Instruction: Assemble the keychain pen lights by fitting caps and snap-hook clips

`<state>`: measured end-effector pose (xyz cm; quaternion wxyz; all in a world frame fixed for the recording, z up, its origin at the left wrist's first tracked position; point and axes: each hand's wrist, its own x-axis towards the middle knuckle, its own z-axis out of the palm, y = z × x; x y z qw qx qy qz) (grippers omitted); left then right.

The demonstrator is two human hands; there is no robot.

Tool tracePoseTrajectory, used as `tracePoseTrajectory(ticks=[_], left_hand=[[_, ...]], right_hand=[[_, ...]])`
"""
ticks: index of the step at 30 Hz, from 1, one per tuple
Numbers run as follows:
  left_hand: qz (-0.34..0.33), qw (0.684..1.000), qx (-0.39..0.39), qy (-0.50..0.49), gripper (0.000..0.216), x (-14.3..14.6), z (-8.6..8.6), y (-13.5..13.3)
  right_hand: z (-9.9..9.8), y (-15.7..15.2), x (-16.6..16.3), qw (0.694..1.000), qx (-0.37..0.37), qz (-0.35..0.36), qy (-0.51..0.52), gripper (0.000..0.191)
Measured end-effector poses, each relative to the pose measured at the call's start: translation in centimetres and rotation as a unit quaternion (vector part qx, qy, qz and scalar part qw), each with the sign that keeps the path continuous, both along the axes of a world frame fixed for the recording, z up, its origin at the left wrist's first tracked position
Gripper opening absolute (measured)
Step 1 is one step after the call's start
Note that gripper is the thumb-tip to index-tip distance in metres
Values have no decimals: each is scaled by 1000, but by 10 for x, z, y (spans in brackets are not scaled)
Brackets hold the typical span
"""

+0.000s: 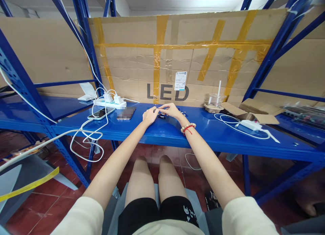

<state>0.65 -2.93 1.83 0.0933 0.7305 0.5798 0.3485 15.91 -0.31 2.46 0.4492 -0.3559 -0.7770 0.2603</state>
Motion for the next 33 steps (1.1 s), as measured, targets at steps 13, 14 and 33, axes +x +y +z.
tracePoseTrajectory(ticks=[13, 14, 33], left_hand=[[-28, 998, -40, -33, 39, -1, -1, 4], [-29, 998, -41, -33, 40, -1, -1, 4], [-87, 991, -25, -101, 54, -3, -3, 6]], right_hand=[[0, -1, 0, 999, -22, -23, -5, 46], [1, -3, -1, 999, -23, -27, -5, 46], [-2, -2, -6, 997, -66, -20, 30, 29]])
